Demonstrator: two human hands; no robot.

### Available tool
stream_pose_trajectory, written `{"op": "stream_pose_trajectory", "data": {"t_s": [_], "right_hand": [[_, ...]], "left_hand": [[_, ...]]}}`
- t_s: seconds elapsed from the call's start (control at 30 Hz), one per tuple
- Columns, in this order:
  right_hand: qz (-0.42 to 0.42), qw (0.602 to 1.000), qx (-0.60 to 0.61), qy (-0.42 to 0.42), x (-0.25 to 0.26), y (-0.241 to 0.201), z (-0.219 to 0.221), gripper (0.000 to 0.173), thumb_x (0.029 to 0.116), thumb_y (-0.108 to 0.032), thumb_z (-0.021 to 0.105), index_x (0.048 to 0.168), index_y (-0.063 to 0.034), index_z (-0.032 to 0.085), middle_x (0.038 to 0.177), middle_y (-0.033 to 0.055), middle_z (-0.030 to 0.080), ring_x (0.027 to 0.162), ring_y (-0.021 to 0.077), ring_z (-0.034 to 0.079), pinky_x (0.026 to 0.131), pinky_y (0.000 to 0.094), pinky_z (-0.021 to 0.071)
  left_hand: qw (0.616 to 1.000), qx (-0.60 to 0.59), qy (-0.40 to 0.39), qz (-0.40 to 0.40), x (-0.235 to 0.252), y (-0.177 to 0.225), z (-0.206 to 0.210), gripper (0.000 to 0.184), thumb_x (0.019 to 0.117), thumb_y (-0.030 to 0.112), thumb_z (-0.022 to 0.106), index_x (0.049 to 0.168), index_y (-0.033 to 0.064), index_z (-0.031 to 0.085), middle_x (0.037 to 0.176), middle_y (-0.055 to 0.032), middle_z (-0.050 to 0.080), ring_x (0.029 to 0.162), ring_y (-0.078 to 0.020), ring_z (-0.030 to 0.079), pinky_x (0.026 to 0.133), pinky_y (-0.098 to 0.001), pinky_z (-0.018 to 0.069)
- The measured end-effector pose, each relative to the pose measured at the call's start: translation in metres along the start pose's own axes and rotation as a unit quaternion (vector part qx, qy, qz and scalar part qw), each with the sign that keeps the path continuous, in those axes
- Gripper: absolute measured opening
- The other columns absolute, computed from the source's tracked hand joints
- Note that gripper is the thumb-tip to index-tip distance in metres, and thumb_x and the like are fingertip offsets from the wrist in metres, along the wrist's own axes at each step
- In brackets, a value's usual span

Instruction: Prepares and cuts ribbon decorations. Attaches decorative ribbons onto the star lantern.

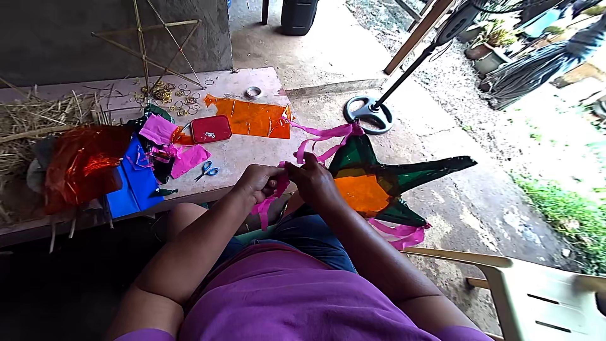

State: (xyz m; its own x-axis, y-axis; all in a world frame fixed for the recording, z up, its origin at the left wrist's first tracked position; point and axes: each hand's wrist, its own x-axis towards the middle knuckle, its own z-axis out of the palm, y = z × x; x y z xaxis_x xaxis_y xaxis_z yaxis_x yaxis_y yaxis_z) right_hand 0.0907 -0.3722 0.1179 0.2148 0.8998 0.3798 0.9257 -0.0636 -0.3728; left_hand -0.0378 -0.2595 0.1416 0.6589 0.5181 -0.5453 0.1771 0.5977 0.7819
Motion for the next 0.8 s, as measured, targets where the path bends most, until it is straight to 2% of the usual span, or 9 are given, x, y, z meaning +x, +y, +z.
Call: {"op": "stream_pose_trajectory", "data": {"t_s": [0.17, 0.3, 0.4, 0.47, 0.57, 0.63, 0.7, 0.73, 0.8], "right_hand": [[0.002, 1.000, 0.008, -0.010, 0.000, -0.001, 0.001, 0.030, 0.0912, 0.005, 0.067, 0.118, -0.0034, 0.076, 0.127, 0.0264, 0.063, 0.089, 0.0392, 0.069, 0.080, 0.0563, 0.0558], [0.002, 1.000, -0.005, -0.001, -0.001, -0.001, 0.003, 0.027, 0.0905, 0.004, 0.068, 0.115, -0.0032, 0.076, 0.119, 0.0264, 0.065, 0.088, 0.0399, 0.069, 0.079, 0.0567, 0.0567], [0.017, 1.000, -0.008, 0.008, -0.003, -0.003, 0.001, 0.023, 0.0919, 0.002, 0.068, 0.113, -0.0041, 0.076, 0.124, 0.0262, 0.063, 0.093, 0.0422, 0.068, 0.081, 0.0570, 0.0569], [0.034, 0.999, 0.019, 0.014, -0.003, -0.003, 0.001, 0.019, 0.0938, 0.000, 0.067, 0.111, -0.0030, 0.075, 0.127, 0.0237, 0.062, 0.093, 0.0371, 0.068, 0.084, 0.0542, 0.0567], [0.033, 0.998, 0.049, 0.021, -0.003, -0.001, 0.001, 0.015, 0.0928, 0.000, 0.068, 0.106, -0.0019, 0.075, 0.128, 0.0236, 0.059, 0.088, 0.0327, 0.068, 0.079, 0.0490, 0.0595], [0.038, 0.998, 0.048, 0.016, -0.003, -0.003, -0.001, 0.016, 0.0927, 0.001, 0.068, 0.106, -0.0019, 0.075, 0.126, 0.0236, 0.060, 0.090, 0.0344, 0.068, 0.080, 0.0507, 0.0587], [0.038, 0.999, 0.028, 0.019, -0.002, -0.005, -0.002, 0.015, 0.0909, 0.002, 0.070, 0.104, -0.0011, 0.075, 0.121, 0.0267, 0.064, 0.091, 0.0400, 0.069, 0.081, 0.0555, 0.0582], [0.035, 0.999, 0.016, 0.021, -0.001, -0.005, -0.001, 0.013, 0.0903, 0.003, 0.070, 0.102, -0.0011, 0.075, 0.118, 0.0271, 0.062, 0.087, 0.0397, 0.069, 0.077, 0.0554, 0.0586], [0.040, 0.999, 0.014, 0.017, -0.001, -0.005, -0.001, 0.016, 0.0907, 0.002, 0.071, 0.106, 0.0001, 0.076, 0.122, 0.0269, 0.060, 0.085, 0.0376, 0.068, 0.076, 0.0530, 0.0591]], "left_hand": [[1.000, 0.028, -0.004, -0.004, 0.002, -0.003, -0.004, 0.014, 0.1018, 0.014, 0.059, 0.093, 0.0034, 0.065, 0.063, 0.0014, 0.053, 0.041, 0.0006, 0.035, 0.038, -0.0135, 0.0273], [0.998, 0.067, 0.006, 0.009, 0.003, -0.007, -0.006, 0.014, 0.1017, 0.015, 0.062, 0.094, 0.0029, 0.065, 0.064, 0.0000, 0.055, 0.042, 0.0003, 0.036, 0.038, -0.0138, 0.0284], [0.994, 0.106, 0.009, 0.018, 0.002, -0.009, -0.005, 0.014, 0.1017, 0.016, 0.064, 0.098, 0.0032, 0.066, 0.067, -0.0015, 0.059, 0.042, 0.0002, 0.037, 0.039, -0.0142, 0.0279], [0.992, 0.126, 0.010, 0.022, 0.001, -0.010, -0.005, 0.013, 0.1011, 0.017, 0.065, 0.101, 0.0037, 0.067, 0.070, -0.0018, 0.061, 0.045, -0.0003, 0.038, 0.041, -0.0146, 0.0289], [0.990, 0.135, 0.023, 0.032, 0.002, -0.013, -0.002, 0.013, 0.0993, 0.016, 0.067, 0.098, 0.0028, 0.067, 0.069, -0.0016, 0.059, 0.045, -0.0010, 0.038, 0.041, -0.0155, 0.0288], [0.990, 0.132, 0.029, 0.045, 0.004, -0.016, -0.002, 0.014, 0.0985, 0.016, 0.069, 0.096, 0.0023, 0.067, 0.067, -0.0011, 0.058, 0.045, -0.0009, 0.039, 0.041, -0.0155, 0.0304], [0.989, 0.130, 0.038, 0.051, 0.005, -0.018, 0.000, 0.015, 0.0980, 0.016, 0.069, 0.093, 0.0028, 0.066, 0.064, 0.0001, 0.056, 0.045, -0.0012, 0.039, 0.042, -0.0159, 0.0317], [0.990, 0.126, 0.044, 0.054, 0.006, -0.019, 0.001, 0.015, 0.0971, 0.016, 0.071, 0.091, 0.0027, 0.066, 0.063, 0.0002, 0.055, 0.045, -0.0014, 0.040, 0.043, -0.0162, 0.0327], [0.990, 0.120, 0.051, 0.055, 0.006, -0.018, 0.003, 0.016, 0.0953, 0.016, 0.073, 0.090, 0.0025, 0.066, 0.063, -0.0004, 0.056, 0.045, -0.0017, 0.041, 0.043, -0.0164, 0.0338]]}}
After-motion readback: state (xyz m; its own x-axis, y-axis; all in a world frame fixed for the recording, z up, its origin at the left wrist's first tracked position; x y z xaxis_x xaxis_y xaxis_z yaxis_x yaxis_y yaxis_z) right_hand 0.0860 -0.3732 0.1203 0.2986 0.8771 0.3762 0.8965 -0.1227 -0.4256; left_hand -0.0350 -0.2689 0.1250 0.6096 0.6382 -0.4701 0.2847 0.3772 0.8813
